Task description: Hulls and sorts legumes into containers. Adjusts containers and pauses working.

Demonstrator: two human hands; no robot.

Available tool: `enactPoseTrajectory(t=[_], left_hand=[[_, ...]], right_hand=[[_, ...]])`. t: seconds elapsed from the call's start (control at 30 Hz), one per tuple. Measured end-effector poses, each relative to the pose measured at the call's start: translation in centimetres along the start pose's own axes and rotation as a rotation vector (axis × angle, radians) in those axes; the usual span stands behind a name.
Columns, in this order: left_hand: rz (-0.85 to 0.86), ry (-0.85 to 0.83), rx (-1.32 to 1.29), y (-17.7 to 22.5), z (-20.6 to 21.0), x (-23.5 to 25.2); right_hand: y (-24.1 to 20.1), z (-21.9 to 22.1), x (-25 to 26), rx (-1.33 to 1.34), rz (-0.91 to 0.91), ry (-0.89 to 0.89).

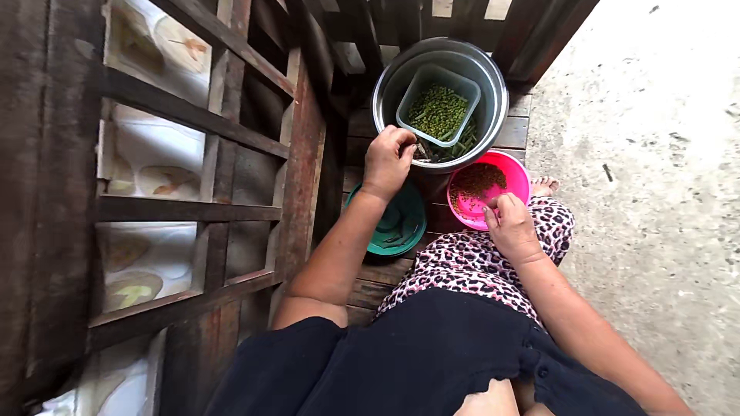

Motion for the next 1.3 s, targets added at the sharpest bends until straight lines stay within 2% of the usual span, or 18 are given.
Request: enactPoseTrajectory(t=[0.1,0.2,0.23,0.33,0.4,0.5,0.6,0.67,0.73,0.83,0.93,1.0,1.13,1.3], left_hand=[[-0.028,-0.069,0.019,-0.7,-1.0,0.1],[0.027,-0.036,-0.055,-0.6,-1.4,-2.4],[-0.005,-0.083,-0.055,-1.2,-0.8,-3.6],[-0.283,-0.373,0.095,-5.1,3.1,-7.4],[-0.386,-0.461,0.240,-7.4,5.7,-9.4],[-0.390,-0.435,0.350,-8.5,7.8,-11.4],[-0.348,-0.388,0.361,-8.6,8.6,-12.0],[-0.379,-0.383,0.334,-9.0,8.7,-12.0],[-0.414,-0.324,0.202,-8.9,8.0,-11.8],[-0.427,-0.221,-0.236,-6.7,6.4,-11.9],[-0.538,-0.260,-0.705,-3.1,6.1,-12.5],[-0.606,-0.328,-0.913,-1.2,6.7,-12.6],[-0.688,-0.425,-1.076,0.9,8.6,-13.1],[-0.675,-0.503,-1.070,2.6,10.2,-13.3]], right_hand=[[0.2,0.1,-0.4,0.032,-0.016,-0.002],[0.4,-0.2,-1.2,0.090,-0.068,0.047],[0.5,-0.2,-1.4,0.104,-0.077,0.055],[0.6,0.0,-1.5,0.117,-0.088,0.047],[0.3,0.0,-1.4,0.120,-0.109,0.032],[-0.5,0.1,-1.6,0.130,-0.141,0.002],[-0.8,0.1,-1.8,0.131,-0.160,-0.008],[-0.8,0.1,-1.9,0.144,-0.159,-0.001],[-0.7,-0.2,-2.0,0.163,-0.152,0.022],[-0.7,-0.9,-2.4,0.228,-0.125,0.046],[-1.2,-1.4,-2.6,0.328,-0.090,0.034],[-1.7,-1.8,-2.5,0.414,-0.083,0.024],[-2.7,-2.8,-3.0,0.531,-0.072,0.010],[-2.9,-3.6,-3.7,0.632,-0.042,0.011]])
Point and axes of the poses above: each hand's wrist, its own x-axis towards the middle knuckle, its own z-axis out of the palm, y = z × x, the point moved 7 cm from there along x, towards the middle knuckle, and after that the axes turned 4 degrees about -x, right-handed, at the moved point
